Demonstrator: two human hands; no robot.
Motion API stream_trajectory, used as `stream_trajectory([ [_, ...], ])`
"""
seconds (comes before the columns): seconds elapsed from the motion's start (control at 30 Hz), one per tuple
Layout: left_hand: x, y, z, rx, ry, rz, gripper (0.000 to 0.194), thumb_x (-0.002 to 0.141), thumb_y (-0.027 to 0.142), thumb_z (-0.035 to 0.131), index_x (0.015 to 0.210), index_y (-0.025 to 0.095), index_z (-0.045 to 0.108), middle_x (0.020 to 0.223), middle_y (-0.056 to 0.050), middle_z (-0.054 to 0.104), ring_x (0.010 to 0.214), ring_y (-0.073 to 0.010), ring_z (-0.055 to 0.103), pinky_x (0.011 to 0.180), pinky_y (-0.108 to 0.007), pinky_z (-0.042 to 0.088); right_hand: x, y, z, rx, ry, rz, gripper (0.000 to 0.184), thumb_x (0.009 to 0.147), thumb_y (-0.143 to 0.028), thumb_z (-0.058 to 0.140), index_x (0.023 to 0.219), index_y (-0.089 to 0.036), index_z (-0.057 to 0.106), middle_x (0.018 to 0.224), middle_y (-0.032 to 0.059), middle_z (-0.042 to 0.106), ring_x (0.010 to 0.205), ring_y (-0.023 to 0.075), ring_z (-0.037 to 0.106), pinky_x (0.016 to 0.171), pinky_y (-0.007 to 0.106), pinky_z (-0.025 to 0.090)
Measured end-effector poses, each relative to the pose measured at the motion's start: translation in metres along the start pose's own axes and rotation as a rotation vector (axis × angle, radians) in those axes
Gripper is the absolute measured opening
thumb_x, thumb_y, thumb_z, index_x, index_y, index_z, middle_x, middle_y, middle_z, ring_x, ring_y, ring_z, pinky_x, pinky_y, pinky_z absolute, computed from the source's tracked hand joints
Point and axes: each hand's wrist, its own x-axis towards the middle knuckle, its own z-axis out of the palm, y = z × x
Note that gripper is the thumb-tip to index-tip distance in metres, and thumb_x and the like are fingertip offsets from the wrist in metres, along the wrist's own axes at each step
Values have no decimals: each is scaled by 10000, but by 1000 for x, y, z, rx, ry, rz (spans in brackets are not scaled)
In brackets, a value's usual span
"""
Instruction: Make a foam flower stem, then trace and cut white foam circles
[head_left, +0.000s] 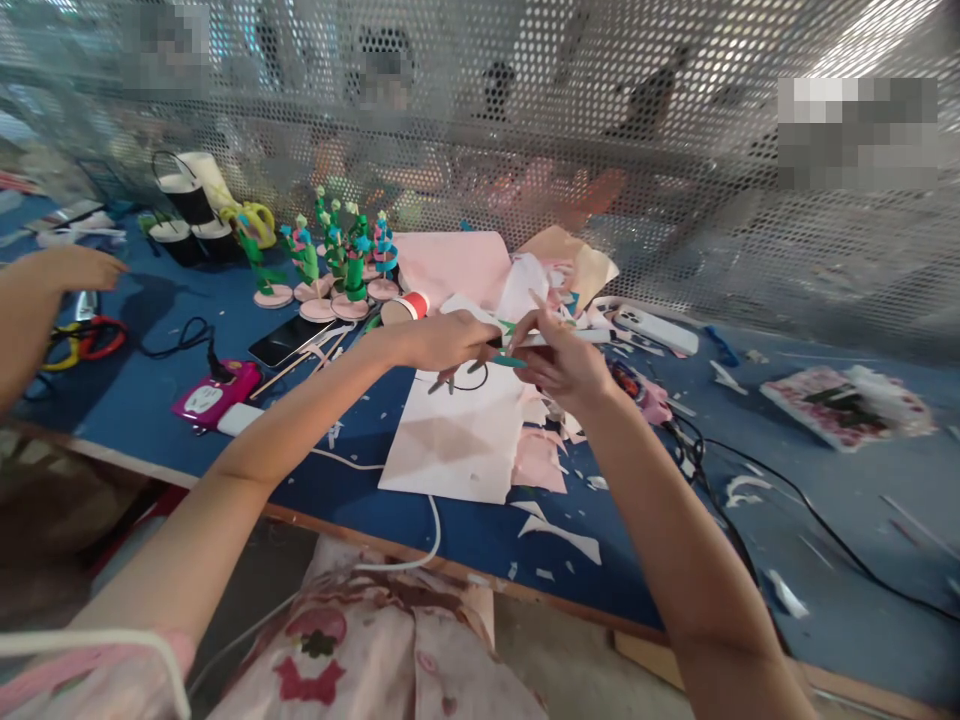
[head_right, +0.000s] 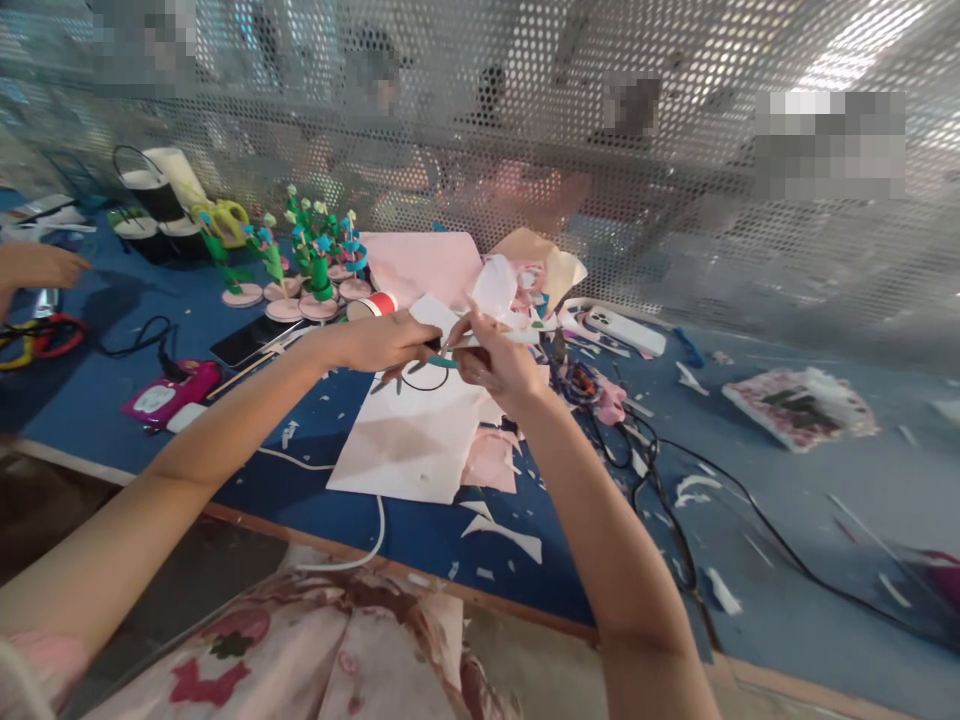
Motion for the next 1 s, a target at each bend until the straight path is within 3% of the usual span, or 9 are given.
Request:
stream_trajectory([
  [0.07,-16,-5,-19,-63,-32,14,174,856,197,394,692,168,444,416,60,434,367,-73,483,485,-199,380,-7,-16,-16,-8,61,-74,410,668,-591,633,563,-220,494,280,-106,257,251,34,176,315,198,143],
  [0.13,-34,-17,-42,-165,99,-29,174,864,241,404,707,175,437,442,65,418,355,-72,468,478,-208,385,-15,-36,-39,-39,202,-246,385,667,-525,674,522,-223,483,278,-90,314,240,29,150,311,217,115],
  [0.23,-47,-41,-65,-247,520,-157,241,910,282,295,707,191,388,441,82,285,393,-100,502,544,-246,435,-23,-56,-65,-112,439,-413,345,696,-515,666,509,-249,550,248,-73,238,254,56,160,325,254,118],
  [0.3,-38,-57,-62,-62,772,-328,228,915,282,279,772,177,421,531,33,425,558,-133,583,637,-273,459,-20,-55,-68,-166,496,-399,346,684,-543,662,513,-255,575,270,-57,289,269,73,232,330,260,148],
  [0.37,-18,-73,-47,219,760,-458,179,861,307,433,915,141,469,776,-70,586,861,-210,612,792,-323,453,-10,-45,-61,-272,463,-321,369,636,-583,676,540,-235,596,322,-36,427,268,74,304,317,256,159],
  [0.43,4,-86,-25,396,639,-534,414,778,313,564,1082,62,437,1031,-200,582,1047,-297,551,872,-362,425,0,-31,-51,-361,318,-214,426,592,-633,671,598,-210,619,333,-31,471,265,85,366,306,244,207],
  [0.57,27,-104,3,485,502,-623,528,761,250,539,1178,-30,379,1097,-275,552,1089,-345,529,904,-383,399,11,-14,-39,-530,231,-139,491,620,-670,621,609,-179,624,372,-17,517,323,79,447,351,221,322],
  [0.87,7,-105,-21,372,291,-706,755,556,281,680,1163,-57,385,1062,-291,558,1023,-383,563,819,-358,441,14,-4,-48,-576,217,-106,481,621,-649,633,614,-168,640,386,-17,522,352,73,456,369,199,343],
  [1.0,3,-92,-28,181,442,-590,757,501,306,743,1119,74,373,1025,-184,570,997,-330,571,805,-369,459,17,2,-50,-574,209,-90,472,620,-637,641,633,-165,647,394,-20,531,355,67,456,368,191,347],
])
